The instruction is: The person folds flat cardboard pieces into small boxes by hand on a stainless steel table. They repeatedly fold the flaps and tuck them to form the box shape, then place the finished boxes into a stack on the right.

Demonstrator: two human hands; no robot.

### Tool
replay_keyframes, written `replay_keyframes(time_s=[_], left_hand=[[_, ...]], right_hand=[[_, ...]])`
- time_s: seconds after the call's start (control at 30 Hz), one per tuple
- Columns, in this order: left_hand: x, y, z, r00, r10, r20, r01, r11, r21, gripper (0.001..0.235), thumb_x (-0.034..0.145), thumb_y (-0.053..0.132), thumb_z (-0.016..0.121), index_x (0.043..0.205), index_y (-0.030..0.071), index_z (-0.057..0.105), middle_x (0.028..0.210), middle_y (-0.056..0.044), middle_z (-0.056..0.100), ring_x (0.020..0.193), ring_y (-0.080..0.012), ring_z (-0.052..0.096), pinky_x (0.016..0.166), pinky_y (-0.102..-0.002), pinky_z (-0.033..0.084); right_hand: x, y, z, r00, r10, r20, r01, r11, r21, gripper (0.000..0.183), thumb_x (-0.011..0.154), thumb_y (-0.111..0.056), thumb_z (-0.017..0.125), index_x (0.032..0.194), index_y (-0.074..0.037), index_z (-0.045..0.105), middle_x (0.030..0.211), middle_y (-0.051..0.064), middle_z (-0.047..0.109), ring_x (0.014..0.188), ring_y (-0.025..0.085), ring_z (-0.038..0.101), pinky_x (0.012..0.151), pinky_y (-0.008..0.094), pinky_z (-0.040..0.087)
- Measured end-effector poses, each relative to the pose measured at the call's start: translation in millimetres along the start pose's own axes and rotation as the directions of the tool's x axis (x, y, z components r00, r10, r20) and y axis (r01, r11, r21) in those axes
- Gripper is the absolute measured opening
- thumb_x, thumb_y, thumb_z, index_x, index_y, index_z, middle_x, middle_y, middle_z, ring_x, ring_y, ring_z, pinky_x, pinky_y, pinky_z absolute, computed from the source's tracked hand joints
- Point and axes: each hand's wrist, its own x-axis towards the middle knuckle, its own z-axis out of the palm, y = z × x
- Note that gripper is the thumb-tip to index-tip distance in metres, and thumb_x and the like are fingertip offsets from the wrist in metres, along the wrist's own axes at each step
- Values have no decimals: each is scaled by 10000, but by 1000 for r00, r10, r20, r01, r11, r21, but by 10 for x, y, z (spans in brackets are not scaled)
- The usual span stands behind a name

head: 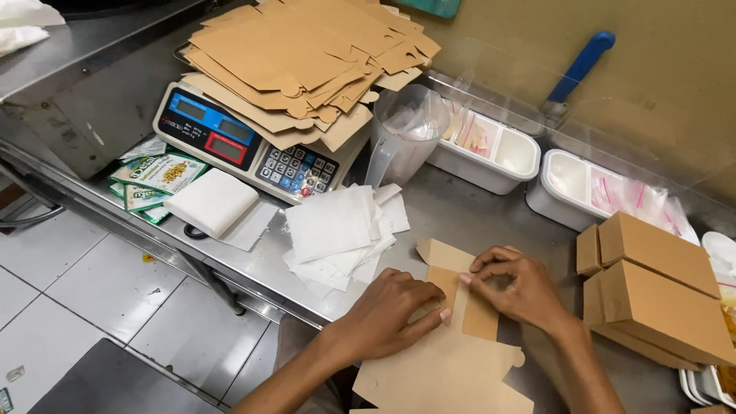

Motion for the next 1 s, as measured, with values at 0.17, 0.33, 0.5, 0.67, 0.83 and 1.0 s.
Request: replay_keyframes(time_s=[0.17,0.33,0.5,0.67,0.83,1.0], left_hand=[[166,18,-327,999,21,25,-17,988,-155,243,1019,174,551,1086,-2,705,850,-177,728,818,-375,709,822,-466,501],[463,-146,-435,999,38,-17,-38,999,-10,195,906,-2,634,1077,-29,726,962,-243,746,964,-446,714,840,-518,529],[827,-622,-198,990,16,140,-36,989,143,237,815,78,783,1047,45,745,941,-116,766,948,-336,721,841,-452,540],[854,-551,-309,982,-47,184,37,998,55,271,780,96,818,1030,29,739,953,-138,766,954,-365,719,827,-466,542],[825,-490,-393,973,-61,223,63,998,-3,333,770,110,836,1068,4,734,1013,-179,758,1008,-403,701,851,-492,537],[820,-412,-492,941,-88,326,88,996,17,532,710,197,893,1179,24,711,1139,-164,741,1117,-389,651,934,-485,493]], right_hand=[[110,-19,118,1000,-25,15,26,996,-86,335,720,-416,904,664,-137,728,868,-14,719,886,222,674,780,394,510],[62,-79,138,1000,-4,18,4,1000,0,304,767,-298,877,1020,-176,762,1226,74,687,1148,369,648,974,502,501],[64,92,228,996,-90,-12,91,995,30,437,759,-301,886,1167,-211,757,1244,86,667,1183,389,631,1033,527,469],[76,149,254,995,-100,-24,101,994,35,448,765,-318,887,1180,-219,751,1254,73,655,1227,379,611,1076,528,434],[91,154,261,996,-93,-13,94,994,56,467,759,-305,893,1191,-210,742,1310,79,624,1352,398,531,1150,564,365],[81,135,254,996,-84,9,82,993,87,450,774,-284,874,1192,-187,738,1331,102,615,1408,424,493,1163,593,346]])
